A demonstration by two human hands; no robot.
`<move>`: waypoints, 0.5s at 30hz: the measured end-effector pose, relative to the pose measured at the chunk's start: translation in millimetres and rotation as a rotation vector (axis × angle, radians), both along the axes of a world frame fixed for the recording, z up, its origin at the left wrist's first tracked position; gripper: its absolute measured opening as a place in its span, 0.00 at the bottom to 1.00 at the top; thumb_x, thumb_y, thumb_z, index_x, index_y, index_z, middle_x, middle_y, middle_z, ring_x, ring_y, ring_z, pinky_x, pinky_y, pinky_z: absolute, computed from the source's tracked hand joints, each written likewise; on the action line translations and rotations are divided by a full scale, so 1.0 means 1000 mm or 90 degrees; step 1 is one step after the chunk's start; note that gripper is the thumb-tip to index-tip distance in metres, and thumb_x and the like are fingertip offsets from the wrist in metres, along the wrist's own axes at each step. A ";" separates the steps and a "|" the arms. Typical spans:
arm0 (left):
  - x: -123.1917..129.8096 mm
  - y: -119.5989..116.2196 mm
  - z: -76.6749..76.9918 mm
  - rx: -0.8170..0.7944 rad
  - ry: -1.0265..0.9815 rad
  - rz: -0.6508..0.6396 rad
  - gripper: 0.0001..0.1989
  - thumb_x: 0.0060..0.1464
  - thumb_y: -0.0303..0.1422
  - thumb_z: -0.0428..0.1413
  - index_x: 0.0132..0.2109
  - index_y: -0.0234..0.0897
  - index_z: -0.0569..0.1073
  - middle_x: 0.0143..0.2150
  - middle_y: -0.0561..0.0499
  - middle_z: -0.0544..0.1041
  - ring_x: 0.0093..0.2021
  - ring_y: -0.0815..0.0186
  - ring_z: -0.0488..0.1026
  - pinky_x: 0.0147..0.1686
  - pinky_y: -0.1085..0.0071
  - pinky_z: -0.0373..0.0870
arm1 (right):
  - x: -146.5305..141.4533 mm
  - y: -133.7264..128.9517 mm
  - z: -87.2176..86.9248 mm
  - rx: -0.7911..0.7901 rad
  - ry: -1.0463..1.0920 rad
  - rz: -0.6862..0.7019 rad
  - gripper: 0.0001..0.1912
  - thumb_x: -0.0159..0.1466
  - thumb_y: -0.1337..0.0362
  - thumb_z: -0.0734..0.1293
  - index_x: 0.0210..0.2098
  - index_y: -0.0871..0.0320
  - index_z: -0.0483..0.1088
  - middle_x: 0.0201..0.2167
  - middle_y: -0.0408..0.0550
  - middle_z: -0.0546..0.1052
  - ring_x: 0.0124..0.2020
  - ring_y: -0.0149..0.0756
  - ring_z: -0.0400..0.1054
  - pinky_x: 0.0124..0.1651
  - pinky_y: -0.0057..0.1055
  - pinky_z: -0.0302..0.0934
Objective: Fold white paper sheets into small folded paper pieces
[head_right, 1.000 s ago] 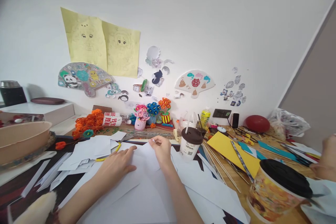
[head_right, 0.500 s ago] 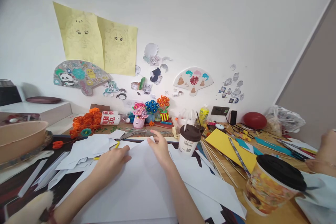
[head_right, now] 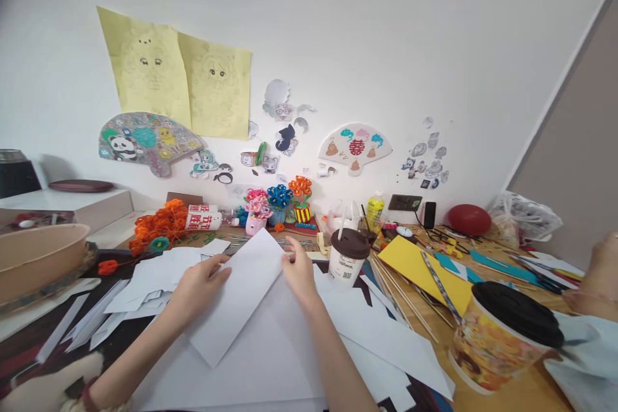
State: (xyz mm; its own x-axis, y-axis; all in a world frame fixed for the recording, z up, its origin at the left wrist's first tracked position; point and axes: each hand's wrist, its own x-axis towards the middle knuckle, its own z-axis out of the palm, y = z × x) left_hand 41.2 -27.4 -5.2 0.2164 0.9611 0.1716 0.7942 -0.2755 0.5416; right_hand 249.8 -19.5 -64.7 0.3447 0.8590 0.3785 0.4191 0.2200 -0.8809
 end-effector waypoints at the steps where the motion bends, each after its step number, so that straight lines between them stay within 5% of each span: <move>1: 0.000 0.000 0.001 -0.005 -0.022 0.005 0.16 0.54 0.33 0.45 0.47 0.38 0.71 0.35 0.47 0.78 0.39 0.59 0.73 0.34 0.70 0.64 | -0.001 -0.002 0.001 0.019 -0.070 0.009 0.30 0.55 0.71 0.60 0.58 0.53 0.61 0.54 0.50 0.69 0.52 0.43 0.65 0.52 0.41 0.58; 4: -0.002 0.000 0.003 -0.011 -0.084 0.027 0.17 0.54 0.34 0.45 0.50 0.40 0.69 0.26 0.52 0.74 0.31 0.61 0.72 0.30 0.71 0.63 | -0.006 -0.009 0.005 0.056 -0.288 0.060 0.43 0.51 0.78 0.58 0.65 0.49 0.46 0.67 0.44 0.44 0.66 0.42 0.41 0.63 0.44 0.43; 6: -0.004 0.000 0.003 -0.021 -0.143 0.045 0.18 0.53 0.34 0.45 0.51 0.41 0.67 0.24 0.54 0.73 0.28 0.63 0.72 0.28 0.71 0.63 | -0.010 -0.014 0.007 0.051 -0.385 0.083 0.47 0.51 0.78 0.60 0.65 0.45 0.42 0.68 0.39 0.37 0.67 0.44 0.35 0.64 0.46 0.39; 11: -0.007 0.001 0.001 -0.080 -0.287 0.052 0.22 0.51 0.36 0.49 0.54 0.40 0.64 0.24 0.54 0.74 0.23 0.65 0.72 0.24 0.72 0.64 | -0.018 -0.016 0.011 0.074 -0.448 0.107 0.38 0.57 0.72 0.62 0.64 0.45 0.48 0.67 0.41 0.44 0.66 0.44 0.39 0.64 0.47 0.40; 15: -0.005 0.000 0.004 -0.142 -0.400 0.030 0.25 0.48 0.41 0.52 0.53 0.36 0.66 0.20 0.55 0.71 0.20 0.67 0.69 0.20 0.74 0.62 | -0.018 -0.011 0.012 0.084 -0.372 0.132 0.29 0.60 0.73 0.58 0.59 0.46 0.59 0.63 0.44 0.56 0.64 0.42 0.48 0.63 0.47 0.41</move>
